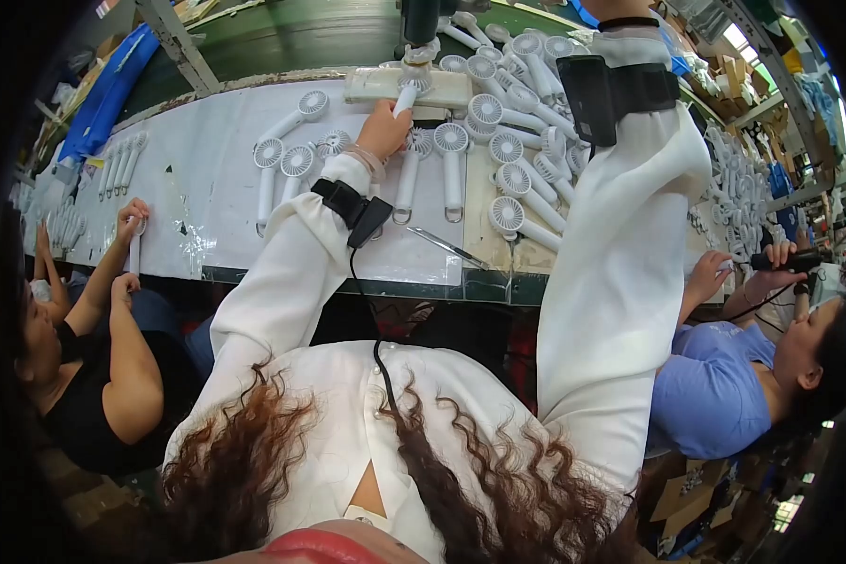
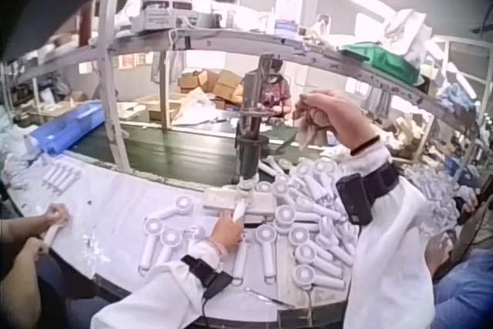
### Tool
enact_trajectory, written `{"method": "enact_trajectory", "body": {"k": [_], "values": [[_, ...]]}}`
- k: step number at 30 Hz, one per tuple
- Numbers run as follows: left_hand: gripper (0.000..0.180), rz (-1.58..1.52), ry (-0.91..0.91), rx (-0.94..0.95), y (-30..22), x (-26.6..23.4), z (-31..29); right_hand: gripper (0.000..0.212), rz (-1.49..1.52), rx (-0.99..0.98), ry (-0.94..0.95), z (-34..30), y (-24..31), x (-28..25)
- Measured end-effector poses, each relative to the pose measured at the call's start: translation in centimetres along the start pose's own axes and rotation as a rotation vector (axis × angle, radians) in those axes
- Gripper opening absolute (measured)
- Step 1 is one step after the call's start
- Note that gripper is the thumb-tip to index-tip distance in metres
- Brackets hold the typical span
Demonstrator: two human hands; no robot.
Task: The person picks up a handheld fan, trims it with a tool, and presses a small circular component into the center of the fan head. Then, they press the fan into a machine before setting it aside and repeating the process.
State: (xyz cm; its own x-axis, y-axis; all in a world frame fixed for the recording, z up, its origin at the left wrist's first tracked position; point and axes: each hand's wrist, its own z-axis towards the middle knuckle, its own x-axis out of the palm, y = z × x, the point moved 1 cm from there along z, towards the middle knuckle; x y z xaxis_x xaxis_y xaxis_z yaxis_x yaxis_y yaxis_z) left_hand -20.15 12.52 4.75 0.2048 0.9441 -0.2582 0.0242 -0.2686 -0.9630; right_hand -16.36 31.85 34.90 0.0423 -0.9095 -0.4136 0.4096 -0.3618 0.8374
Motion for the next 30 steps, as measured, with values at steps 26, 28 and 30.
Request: {"method": "enact_trajectory", "body": {"k": [26, 28, 30], "values": [[0.041, 0.083, -0.005, -0.039, 0.6, 0.1, 1.2, 0.034, -0.823, -0.482, -0.135, -13.1, -18.0, 12.4], [0.04, 0.044, 0.018, -0.054, 0.4, -0.8, 1.1, 0.033, -0.715, -0.52, -0.116, -12.9, -16.3, 10.8], [0.039, 0.025, 0.028, -0.033, -0.2, -0.9, 1.1, 0.027, -0.325, -0.442, -0.026, -11.6, -11.9, 6.6]]}}
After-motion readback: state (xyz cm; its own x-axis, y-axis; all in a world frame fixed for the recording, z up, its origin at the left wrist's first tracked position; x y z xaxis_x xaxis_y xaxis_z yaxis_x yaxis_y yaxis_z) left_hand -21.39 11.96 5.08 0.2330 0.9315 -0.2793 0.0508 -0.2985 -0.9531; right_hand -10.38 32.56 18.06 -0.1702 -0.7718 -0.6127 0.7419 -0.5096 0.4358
